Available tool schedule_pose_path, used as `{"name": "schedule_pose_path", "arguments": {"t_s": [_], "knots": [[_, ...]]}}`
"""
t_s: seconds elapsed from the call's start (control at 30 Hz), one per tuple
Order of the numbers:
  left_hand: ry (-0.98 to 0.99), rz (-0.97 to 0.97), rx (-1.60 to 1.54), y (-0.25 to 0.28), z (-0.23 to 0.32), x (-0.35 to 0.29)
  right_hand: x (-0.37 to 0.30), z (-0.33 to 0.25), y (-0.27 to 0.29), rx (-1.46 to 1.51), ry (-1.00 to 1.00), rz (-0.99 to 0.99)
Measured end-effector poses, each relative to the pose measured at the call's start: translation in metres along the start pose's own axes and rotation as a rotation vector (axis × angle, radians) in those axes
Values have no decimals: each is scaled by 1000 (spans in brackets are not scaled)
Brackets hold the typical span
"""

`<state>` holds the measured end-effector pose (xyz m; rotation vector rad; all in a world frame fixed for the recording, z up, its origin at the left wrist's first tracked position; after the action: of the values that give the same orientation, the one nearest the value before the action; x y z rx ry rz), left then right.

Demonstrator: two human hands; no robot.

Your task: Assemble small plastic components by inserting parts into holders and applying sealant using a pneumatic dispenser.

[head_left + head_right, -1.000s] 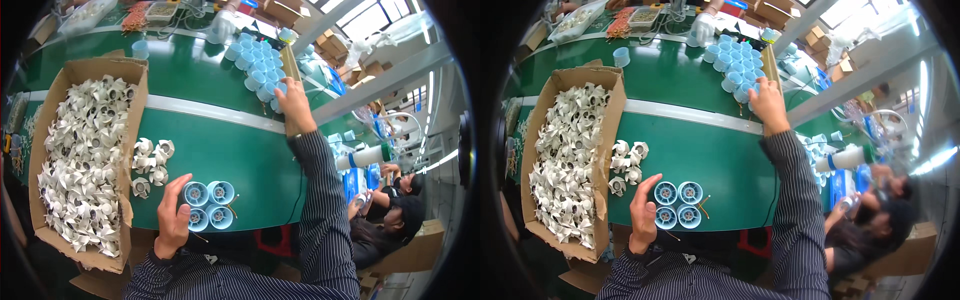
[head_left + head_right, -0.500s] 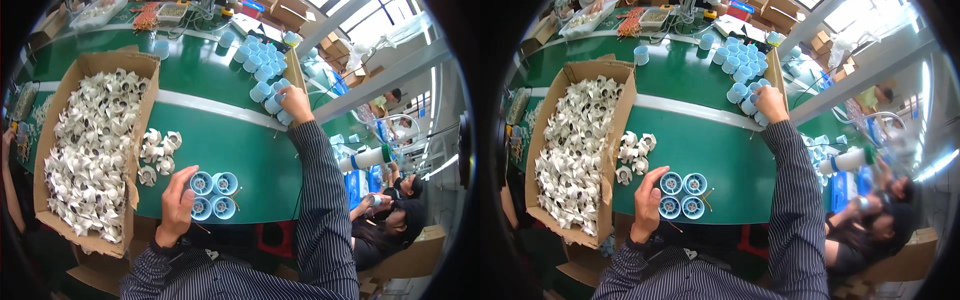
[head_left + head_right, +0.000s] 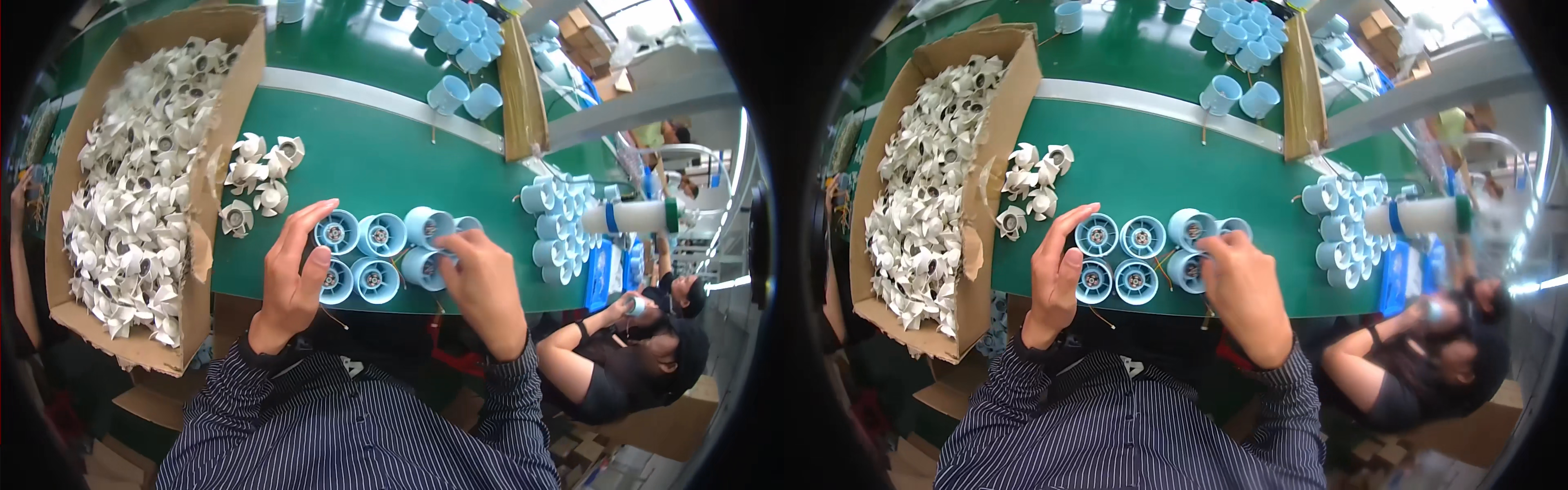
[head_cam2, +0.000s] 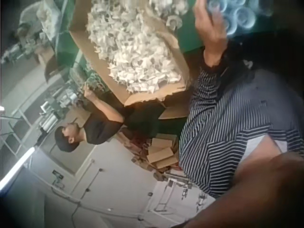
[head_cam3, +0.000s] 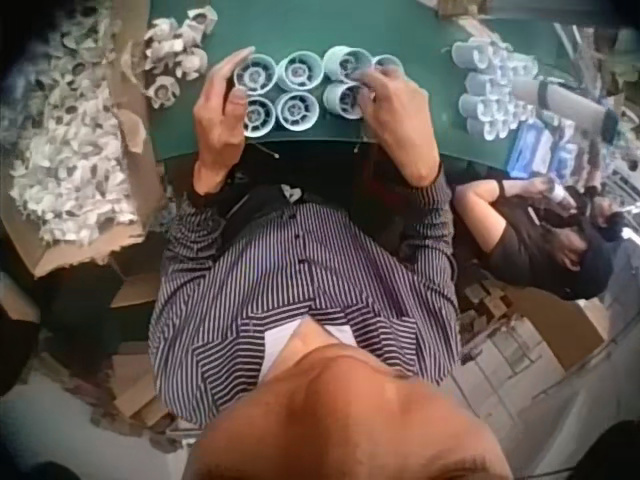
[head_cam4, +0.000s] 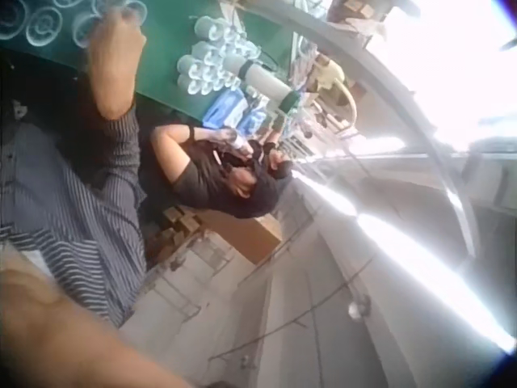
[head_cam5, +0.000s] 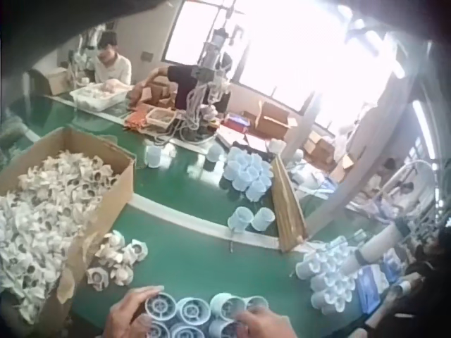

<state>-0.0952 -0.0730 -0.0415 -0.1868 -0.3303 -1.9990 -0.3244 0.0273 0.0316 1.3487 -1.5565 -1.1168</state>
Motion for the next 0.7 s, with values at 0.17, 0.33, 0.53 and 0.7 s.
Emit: {"name": "schedule_pose_path", "arguments": {"t_s": [0.17,0.33,0.53,0.7], "knots": [[0,-13,32,1,-1,0,-4,-17,-3,53,60,-28],[-1,-16,22,-1,1,0,-9,-3,27,217,-88,134],[-288,5,274,-8,26,-12,19,-21,-6,101,316,232],[-344,-102,432,-16,25,-18,18,-16,-26,73,299,70]]}}
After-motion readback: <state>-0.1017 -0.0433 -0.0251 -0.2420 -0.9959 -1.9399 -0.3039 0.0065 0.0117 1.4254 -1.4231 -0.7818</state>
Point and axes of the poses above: each hand's wrist, its own x-axis towards the middle knuckle, its own y-axis out of the back of the hand, z = x × y, the point moved 6 cm from there along x, towards the middle knuckle, and after that the axes turned 4 degrees about y, right-handed, at the moved point
